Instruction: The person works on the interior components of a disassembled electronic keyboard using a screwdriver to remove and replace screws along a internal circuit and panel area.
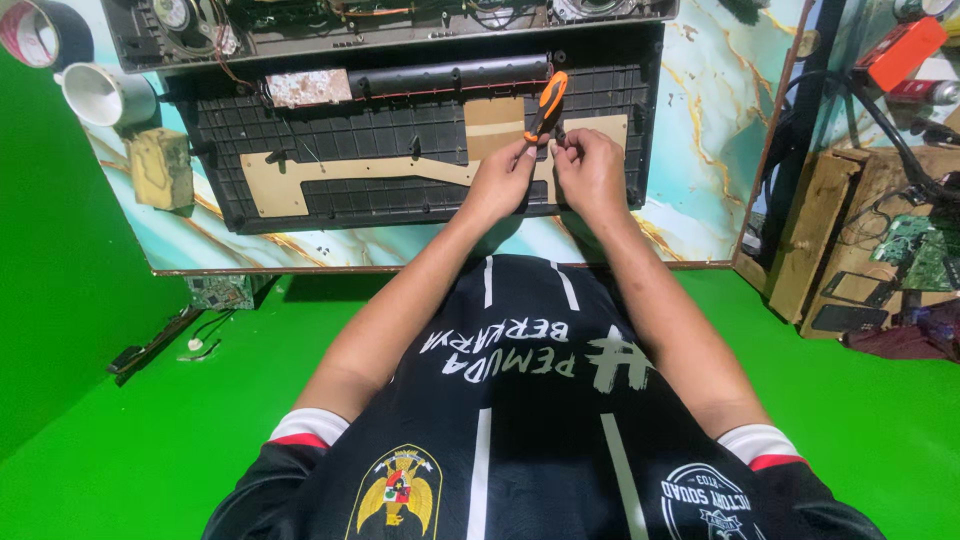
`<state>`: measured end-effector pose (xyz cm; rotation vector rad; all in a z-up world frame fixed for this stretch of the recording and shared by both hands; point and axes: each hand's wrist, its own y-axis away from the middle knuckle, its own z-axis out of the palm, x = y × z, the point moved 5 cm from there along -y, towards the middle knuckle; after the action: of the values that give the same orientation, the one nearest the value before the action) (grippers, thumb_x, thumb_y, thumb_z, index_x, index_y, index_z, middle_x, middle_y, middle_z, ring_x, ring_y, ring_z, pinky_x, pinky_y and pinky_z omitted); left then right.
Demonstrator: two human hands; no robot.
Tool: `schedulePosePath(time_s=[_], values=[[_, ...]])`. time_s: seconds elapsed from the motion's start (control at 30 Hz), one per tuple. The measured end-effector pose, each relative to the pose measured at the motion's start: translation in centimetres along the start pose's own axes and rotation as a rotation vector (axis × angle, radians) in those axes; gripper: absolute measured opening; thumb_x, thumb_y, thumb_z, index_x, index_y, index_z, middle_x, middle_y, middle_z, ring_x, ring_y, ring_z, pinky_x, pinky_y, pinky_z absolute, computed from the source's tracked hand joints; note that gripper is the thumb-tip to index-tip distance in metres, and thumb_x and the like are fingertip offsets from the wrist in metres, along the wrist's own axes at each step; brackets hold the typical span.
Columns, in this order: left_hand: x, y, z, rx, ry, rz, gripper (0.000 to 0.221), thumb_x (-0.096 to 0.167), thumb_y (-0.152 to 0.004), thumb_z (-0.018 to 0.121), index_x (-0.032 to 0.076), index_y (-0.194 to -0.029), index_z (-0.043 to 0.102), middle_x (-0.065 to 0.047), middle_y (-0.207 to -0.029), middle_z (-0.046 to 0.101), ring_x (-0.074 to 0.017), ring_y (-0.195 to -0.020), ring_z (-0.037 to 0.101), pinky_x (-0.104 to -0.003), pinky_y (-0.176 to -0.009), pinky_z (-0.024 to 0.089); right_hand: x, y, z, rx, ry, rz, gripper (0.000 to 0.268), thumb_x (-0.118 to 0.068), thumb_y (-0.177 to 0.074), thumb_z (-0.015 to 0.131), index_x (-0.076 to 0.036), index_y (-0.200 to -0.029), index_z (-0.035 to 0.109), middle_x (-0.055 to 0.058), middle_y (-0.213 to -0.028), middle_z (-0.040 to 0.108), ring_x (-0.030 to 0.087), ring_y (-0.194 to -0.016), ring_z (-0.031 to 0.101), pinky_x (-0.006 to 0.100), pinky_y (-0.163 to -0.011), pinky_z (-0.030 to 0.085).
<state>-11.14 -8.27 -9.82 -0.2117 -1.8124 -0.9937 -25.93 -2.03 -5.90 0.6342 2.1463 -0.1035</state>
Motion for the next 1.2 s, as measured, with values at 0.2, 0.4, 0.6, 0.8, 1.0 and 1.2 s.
schedulePosePath(time_s=[0.2, 0.4, 0.6, 0.8, 1.0, 1.2], values=[[0.4, 0.2, 0.0, -0.005, 0.067, 0.053, 0.034, 0.021, -0.107, 0.052, 0.006, -0.134, 0.068, 0.0, -0.087, 0.071, -0.004, -0.074, 0.056, -0.023, -0.069, 0.049, 1.1, -0.2, 0.0, -0.036, -0.08, 0.175, 0.009, -0.005, -0.088, 0.073, 0.003, -0.09, 0.072, 0.009, -0.069, 0.067, 0.016, -0.06, 0.064, 0.03, -0.06, 0.052], [-0.2, 0.2, 0.4, -0.012, 0.114, 0.066, 0.034, 0.021, -0.108, 0.052, 0.006, -0.135, 0.067, 0.004, -0.085, 0.07, -0.0017, -0.075, 0.057, -0.022, -0.07, 0.049, 1.3, -0.4, -0.1, -0.076, -0.088, 0.176, 0.009, -0.006, -0.088, 0.073, 0.003, -0.09, 0.072, 0.008, -0.07, 0.068, 0.014, -0.061, 0.065, 0.029, -0.06, 0.052], [-0.1, 0.3, 0.3, 0.01, 0.062, 0.016, 0.034, 0.022, -0.106, 0.053, 0.008, -0.133, 0.068, 0.005, -0.072, 0.059, -0.0035, -0.064, 0.045, -0.024, -0.058, 0.042, 0.4, 0.0, -0.1, -0.049, -0.055, 0.039, 0.015, -0.007, -0.089, 0.076, 0.006, -0.09, 0.069, 0.013, -0.077, 0.066, 0.021, -0.063, 0.064, 0.033, -0.061, 0.052], [-0.4, 0.3, 0.4, 0.011, 0.04, -0.027, 0.034, 0.021, -0.105, 0.054, 0.008, -0.132, 0.069, 0.005, -0.066, 0.053, -0.0041, -0.058, 0.041, -0.025, -0.053, 0.036, -0.7, 0.8, -0.2, -0.006, 0.051, -0.115, 0.015, -0.005, -0.091, 0.075, 0.005, -0.086, 0.066, 0.015, -0.076, 0.062, 0.03, -0.068, 0.063, 0.041, -0.063, 0.05], [-0.8, 0.1, 0.3, 0.006, 0.066, -0.015, 0.034, 0.02, -0.105, 0.054, 0.007, -0.132, 0.07, 0.004, -0.068, 0.051, -0.0048, -0.06, 0.04, -0.026, -0.054, 0.035, -0.8, 0.6, -0.2, -0.001, 0.032, -0.114, 0.014, -0.005, -0.093, 0.075, 0.005, -0.089, 0.067, 0.015, -0.078, 0.063, 0.029, -0.068, 0.063, 0.041, -0.063, 0.05], [-1.4, -0.2, 0.4, 0.007, 0.046, 0.018, 0.034, 0.021, -0.105, 0.054, 0.006, -0.132, 0.069, 0.003, -0.074, 0.06, -0.0043, -0.067, 0.049, -0.023, -0.063, 0.045, -0.1, 0.4, -0.1, -0.005, -0.042, -0.017, 0.014, -0.007, -0.092, 0.074, 0.006, -0.093, 0.069, 0.014, -0.08, 0.066, 0.023, -0.066, 0.065, 0.035, -0.062, 0.052]])
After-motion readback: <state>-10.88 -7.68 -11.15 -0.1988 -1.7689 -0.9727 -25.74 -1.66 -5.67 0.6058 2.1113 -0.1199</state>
